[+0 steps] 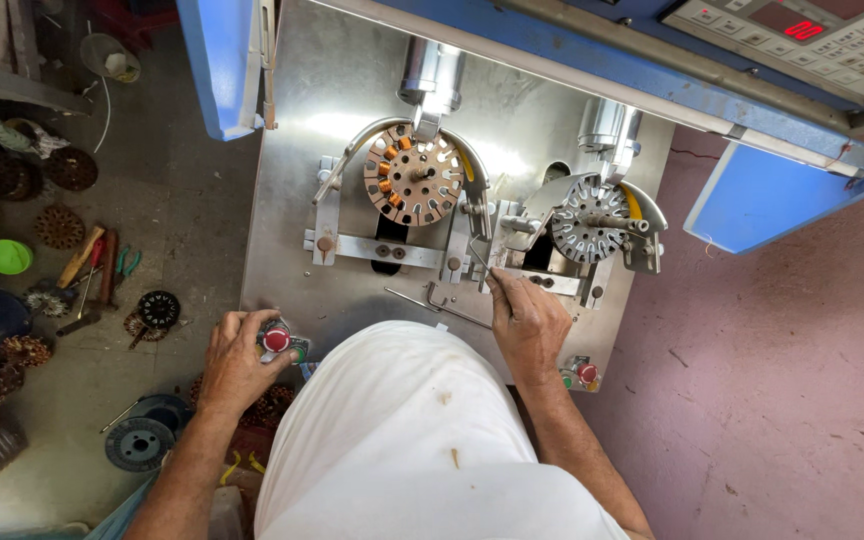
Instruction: The person operates a dual-station motor winding machine, manually adjusting copper wire on the stator core with a tool, then uses the control panel to set parameters and start the winding cycle. The person handles the stator core and control panel throughout.
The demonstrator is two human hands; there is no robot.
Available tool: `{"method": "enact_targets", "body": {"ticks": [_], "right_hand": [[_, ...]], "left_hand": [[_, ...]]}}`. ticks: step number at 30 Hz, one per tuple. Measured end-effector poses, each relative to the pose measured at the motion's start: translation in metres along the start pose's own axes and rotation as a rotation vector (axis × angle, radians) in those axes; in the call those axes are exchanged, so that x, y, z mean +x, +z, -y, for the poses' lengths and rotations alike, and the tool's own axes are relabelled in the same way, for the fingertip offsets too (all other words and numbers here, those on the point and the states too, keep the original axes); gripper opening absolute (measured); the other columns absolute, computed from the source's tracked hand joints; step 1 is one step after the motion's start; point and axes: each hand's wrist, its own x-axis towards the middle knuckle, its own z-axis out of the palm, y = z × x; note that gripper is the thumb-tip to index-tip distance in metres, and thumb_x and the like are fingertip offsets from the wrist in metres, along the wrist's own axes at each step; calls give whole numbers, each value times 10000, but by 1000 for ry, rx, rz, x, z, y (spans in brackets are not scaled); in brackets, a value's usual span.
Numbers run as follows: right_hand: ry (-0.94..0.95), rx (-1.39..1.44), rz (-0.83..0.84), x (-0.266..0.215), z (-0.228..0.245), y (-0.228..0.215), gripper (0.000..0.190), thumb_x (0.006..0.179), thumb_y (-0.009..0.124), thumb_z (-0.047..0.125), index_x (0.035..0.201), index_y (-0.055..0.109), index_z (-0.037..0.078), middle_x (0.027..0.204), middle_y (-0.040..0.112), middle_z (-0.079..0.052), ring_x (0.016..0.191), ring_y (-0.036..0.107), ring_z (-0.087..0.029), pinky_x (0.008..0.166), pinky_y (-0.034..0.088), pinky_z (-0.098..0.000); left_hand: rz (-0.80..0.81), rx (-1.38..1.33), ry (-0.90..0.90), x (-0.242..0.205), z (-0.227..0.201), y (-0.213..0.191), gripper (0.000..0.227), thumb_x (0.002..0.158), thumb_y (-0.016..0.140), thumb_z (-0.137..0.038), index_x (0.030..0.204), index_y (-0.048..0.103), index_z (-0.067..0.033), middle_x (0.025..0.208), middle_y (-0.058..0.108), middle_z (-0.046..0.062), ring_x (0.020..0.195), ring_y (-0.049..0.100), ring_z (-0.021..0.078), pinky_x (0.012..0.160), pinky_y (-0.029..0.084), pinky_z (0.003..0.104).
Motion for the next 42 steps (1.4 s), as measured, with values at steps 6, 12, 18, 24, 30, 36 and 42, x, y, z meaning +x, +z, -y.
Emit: {"method": "enact_targets", "body": {"ticks": [6, 12, 18, 24, 30, 36, 42], "right_hand": [[20, -34, 37, 5, 0, 9, 137, 911, 816, 201, 1019, 788, 122, 745, 699, -26, 604, 613, -191, 547, 465, -353], [49, -51, 82, 4, -1, 20, 138, 917, 805, 231, 1014, 785, 135, 730, 707, -3, 577, 606, -147, 514, 451, -330], [47, -41, 96, 7, 0, 22, 134, 918, 804, 221, 1015, 783, 133, 714, 704, -2, 567, 601, -132, 506, 447, -327], [25, 41, 52, 24, 11, 13, 129, 935, 801, 176, 1041, 765, 111, 773, 713, -16, 628, 634, -139, 540, 463, -322], [31, 57, 44, 43, 20, 10, 151, 895, 832, 132, 1029, 777, 87, 731, 703, -39, 594, 627, -173, 522, 455, -343], [-24, 82, 11, 51, 24, 12, 142, 923, 818, 131, 1052, 768, 100, 805, 730, -47, 648, 653, -158, 550, 479, -317], [-19, 55, 34, 55, 24, 15, 143, 910, 828, 148, 1038, 781, 105, 761, 724, -32, 608, 637, -145, 516, 457, -318]], "left_hand": [[59, -211, 10, 6, 21, -2, 720, 744, 801, -562, 1348, 600, -225, 1336, 522, 96, 1313, 531, 299, 1079, 497, 502], [180, -227, -49, 9, 27, -6, 683, 802, 743, -560, 1382, 574, -241, 1334, 517, 95, 1336, 514, 278, 1029, 525, 523], [151, -226, -5, 11, 27, -10, 562, 835, 765, -434, 1347, 614, -256, 1321, 540, 60, 1296, 541, 252, 1054, 518, 491], [163, -320, -33, 12, 25, -17, 498, 856, 747, -353, 1326, 623, -246, 1323, 551, 34, 1130, 648, 188, 952, 604, 408], [150, -365, -55, 13, 25, -18, 518, 831, 759, -374, 1316, 638, -238, 1311, 576, 32, 1124, 647, 190, 895, 627, 410], [166, -344, -69, 15, 29, -14, 525, 831, 748, -391, 1321, 633, -243, 1309, 580, 33, 1139, 648, 192, 924, 620, 406], [177, -304, -105, 15, 28, -13, 554, 815, 746, -429, 1328, 629, -259, 1338, 558, 31, 1170, 624, 202, 943, 603, 426]]}}
